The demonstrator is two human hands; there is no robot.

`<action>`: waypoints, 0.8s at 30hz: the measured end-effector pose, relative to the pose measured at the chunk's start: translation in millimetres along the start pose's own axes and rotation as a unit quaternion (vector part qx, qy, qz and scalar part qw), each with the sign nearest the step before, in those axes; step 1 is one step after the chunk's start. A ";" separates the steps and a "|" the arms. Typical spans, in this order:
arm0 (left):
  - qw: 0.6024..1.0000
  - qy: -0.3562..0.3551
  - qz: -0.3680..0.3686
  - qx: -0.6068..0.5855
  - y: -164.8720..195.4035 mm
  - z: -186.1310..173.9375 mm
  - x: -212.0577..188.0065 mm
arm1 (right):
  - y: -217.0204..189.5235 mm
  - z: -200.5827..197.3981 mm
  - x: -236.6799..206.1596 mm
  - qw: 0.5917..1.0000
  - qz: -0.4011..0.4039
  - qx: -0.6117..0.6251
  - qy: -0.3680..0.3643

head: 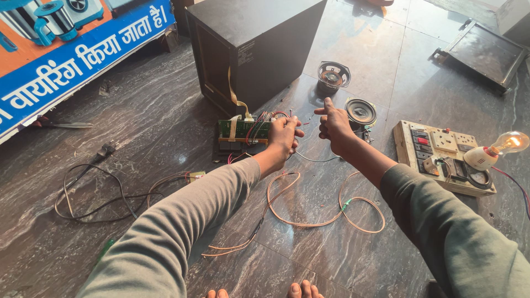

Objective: The person connects wires to a speaker and a circuit board, then plugs a power cord into a socket to test the setup. They touch the speaker cone to check for vibration and adjust connections on the circuit board.

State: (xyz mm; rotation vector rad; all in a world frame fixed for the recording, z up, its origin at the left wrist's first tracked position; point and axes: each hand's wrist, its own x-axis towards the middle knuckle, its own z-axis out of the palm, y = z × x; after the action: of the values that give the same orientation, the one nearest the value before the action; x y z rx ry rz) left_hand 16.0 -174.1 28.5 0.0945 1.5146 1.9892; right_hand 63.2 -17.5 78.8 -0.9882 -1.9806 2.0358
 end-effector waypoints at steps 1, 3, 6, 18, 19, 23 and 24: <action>1.000 0.003 -0.002 -0.002 -0.8 -0.2 0.7 | 0.0 0.7 -0.6 1.000 0.001 0.000 0.002; 1.000 0.002 -0.005 -0.011 -0.8 -0.5 3.1 | 0.1 1.4 -0.7 1.000 -0.004 0.000 -0.002; 0.999 -0.026 -0.013 -0.022 8.0 0.7 13.0 | -2.2 -1.2 2.4 1.000 -0.012 -0.001 -0.001; 0.998 -0.023 -0.005 -0.056 43.7 -7.3 30.9 | -7.3 -2.8 13.7 0.999 -0.029 0.015 0.015; 0.998 -0.024 -0.010 -0.054 42.2 -7.3 28.8 | -7.1 -1.1 12.6 0.999 -0.032 0.010 0.016; 0.998 -0.037 -0.017 -0.053 40.5 -8.1 24.4 | -11.6 5.6 10.0 0.999 -0.032 0.032 0.009; 0.998 -0.036 -0.018 -0.055 40.5 -8.1 23.9 | -12.5 6.4 9.0 0.999 -0.032 0.032 0.010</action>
State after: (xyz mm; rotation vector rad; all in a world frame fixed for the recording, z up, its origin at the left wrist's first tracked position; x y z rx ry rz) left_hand -24.0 -174.3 54.5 0.0924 1.3508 2.0136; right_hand 48.5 -16.6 86.7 -0.9156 -1.8989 2.0347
